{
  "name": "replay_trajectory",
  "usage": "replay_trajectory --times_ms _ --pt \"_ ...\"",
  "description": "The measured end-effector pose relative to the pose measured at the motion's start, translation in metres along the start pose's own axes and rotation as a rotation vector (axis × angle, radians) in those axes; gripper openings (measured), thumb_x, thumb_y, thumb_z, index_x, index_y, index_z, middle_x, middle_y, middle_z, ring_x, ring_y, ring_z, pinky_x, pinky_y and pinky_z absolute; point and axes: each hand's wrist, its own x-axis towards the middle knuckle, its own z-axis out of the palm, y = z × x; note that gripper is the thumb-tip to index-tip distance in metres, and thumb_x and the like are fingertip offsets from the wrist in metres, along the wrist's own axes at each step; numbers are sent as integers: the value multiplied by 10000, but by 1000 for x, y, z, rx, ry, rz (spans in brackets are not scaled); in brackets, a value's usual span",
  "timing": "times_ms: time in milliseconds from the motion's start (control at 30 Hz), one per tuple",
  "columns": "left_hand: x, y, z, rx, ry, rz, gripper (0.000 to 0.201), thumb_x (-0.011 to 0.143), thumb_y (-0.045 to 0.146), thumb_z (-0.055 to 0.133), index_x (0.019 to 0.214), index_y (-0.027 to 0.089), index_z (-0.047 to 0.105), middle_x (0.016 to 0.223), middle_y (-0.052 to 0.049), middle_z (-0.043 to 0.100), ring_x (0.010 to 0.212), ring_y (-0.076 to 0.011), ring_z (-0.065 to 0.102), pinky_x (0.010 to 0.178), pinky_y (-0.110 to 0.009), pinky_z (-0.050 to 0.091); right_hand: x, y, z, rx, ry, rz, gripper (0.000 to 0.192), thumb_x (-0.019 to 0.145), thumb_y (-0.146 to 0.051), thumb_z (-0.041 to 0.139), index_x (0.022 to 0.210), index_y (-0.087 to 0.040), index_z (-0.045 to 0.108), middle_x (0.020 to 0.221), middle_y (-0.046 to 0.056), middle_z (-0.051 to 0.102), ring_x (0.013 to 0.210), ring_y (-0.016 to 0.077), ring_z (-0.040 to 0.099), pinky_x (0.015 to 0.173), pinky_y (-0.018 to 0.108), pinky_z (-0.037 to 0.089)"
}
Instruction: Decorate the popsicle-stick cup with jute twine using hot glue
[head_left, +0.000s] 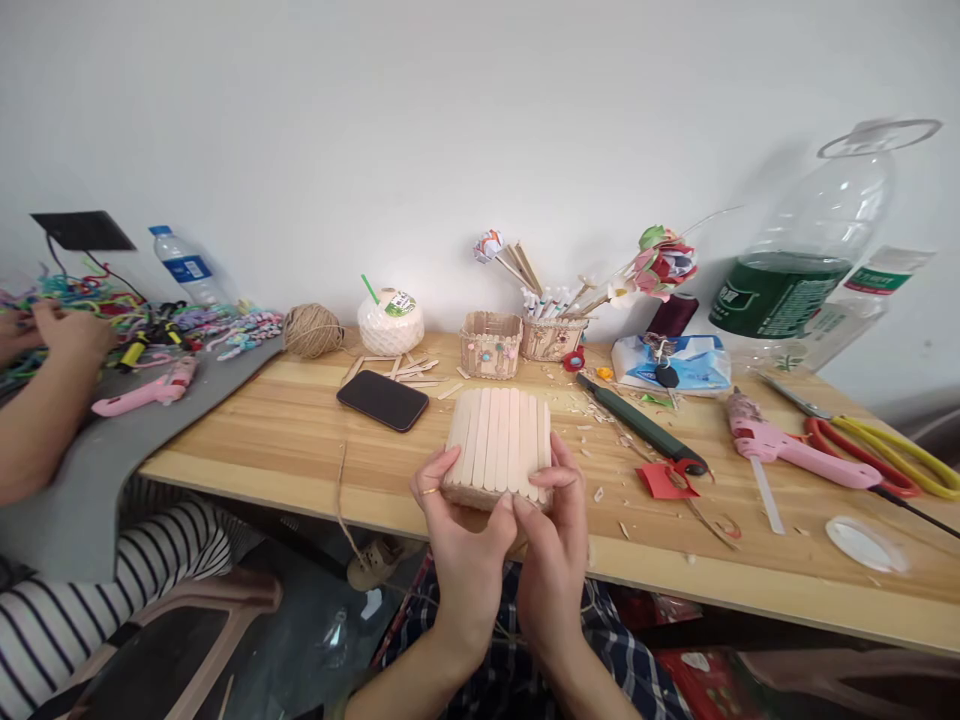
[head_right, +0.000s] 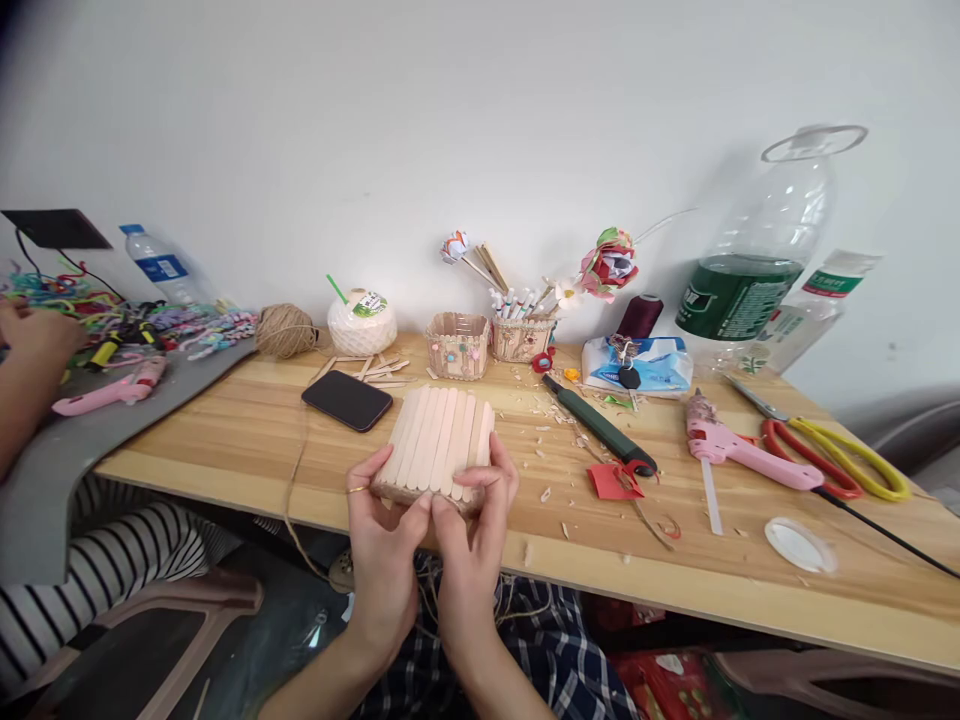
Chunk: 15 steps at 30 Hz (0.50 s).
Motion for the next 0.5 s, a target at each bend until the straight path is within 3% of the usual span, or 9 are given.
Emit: replay_trajectory --times_ms 500 --pt "-1 4 -1 -35 -16 -5 553 637 221 716 1100 234 415 1058 -54 605 920 -198 663 771 -299 543 -2 4 -6 -24 -70 -36 72 824 -294 594 859 -250 549 1471 27 329 1349 259 307 989 461 321"
